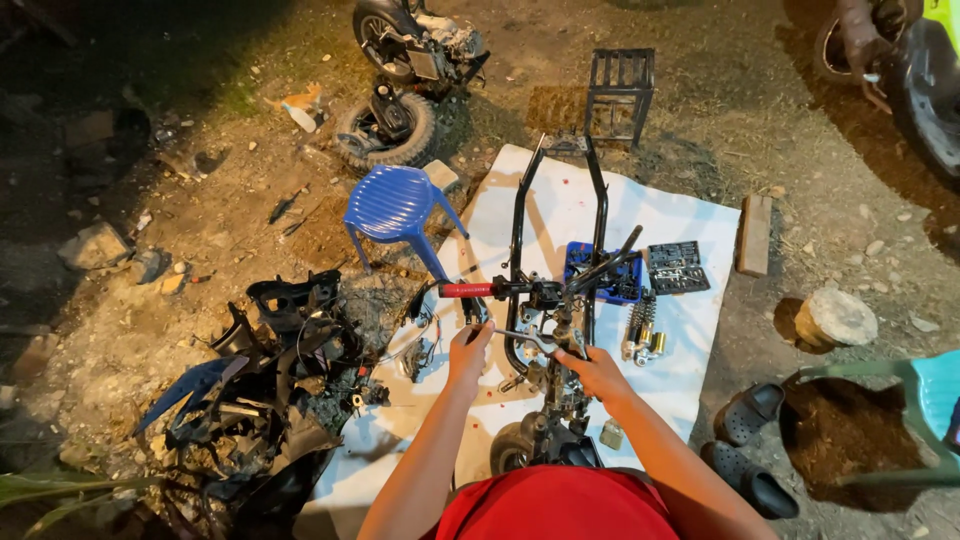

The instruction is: The person works on a motorcycle handlebar assembly laid out on a white sheet, using a wrench to tighten bolts and adjusting various components. A cat walks through the scene and the person briefly touches it before returning to the repair work.

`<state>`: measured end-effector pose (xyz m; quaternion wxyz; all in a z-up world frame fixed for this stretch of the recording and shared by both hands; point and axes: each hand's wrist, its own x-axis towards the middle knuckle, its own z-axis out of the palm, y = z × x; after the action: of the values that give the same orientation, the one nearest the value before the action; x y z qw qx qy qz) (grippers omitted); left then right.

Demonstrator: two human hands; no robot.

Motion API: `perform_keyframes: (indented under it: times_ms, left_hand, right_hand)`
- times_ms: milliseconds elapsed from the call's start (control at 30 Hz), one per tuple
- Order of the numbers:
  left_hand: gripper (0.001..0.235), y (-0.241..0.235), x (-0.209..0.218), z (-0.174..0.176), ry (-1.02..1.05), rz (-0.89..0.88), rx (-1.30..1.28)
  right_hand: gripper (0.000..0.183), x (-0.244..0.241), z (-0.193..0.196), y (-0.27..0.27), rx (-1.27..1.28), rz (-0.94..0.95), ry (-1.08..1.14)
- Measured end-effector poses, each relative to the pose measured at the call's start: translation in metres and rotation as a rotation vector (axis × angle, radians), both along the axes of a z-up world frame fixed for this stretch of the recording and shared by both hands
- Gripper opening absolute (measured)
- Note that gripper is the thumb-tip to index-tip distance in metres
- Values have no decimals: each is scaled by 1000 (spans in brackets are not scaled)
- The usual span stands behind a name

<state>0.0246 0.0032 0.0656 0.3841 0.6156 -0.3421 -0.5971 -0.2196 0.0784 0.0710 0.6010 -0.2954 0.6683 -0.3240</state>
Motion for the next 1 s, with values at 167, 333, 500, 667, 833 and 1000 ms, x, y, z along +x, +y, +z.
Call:
perform_keyframes:
  times_ms: [167,333,500,667,833,1000]
  left_hand:
    - [31,-6,14,-43,-39,51,-148]
    - [30,-1,12,-10,-24,84,-37]
    - [49,0,4,6,-26,184,-81]
    - [48,-8,-5,13,-145,173,-241]
    - [48,-10,-11,36,-242,141,-290]
    - [49,-9,-14,45,-287,120,-266]
  right_hand:
    - [38,8,-2,-10,43,9,24]
    - [34,10,-7,-9,40,-25,5]
    - [33,7,-12,-5,-39,-39,51]
    - [32,6,5,-6,-12,-121,-39]
    - [30,1,11,-1,-2,-184,-199]
    - [29,-2,17,3,-35,-188,-243]
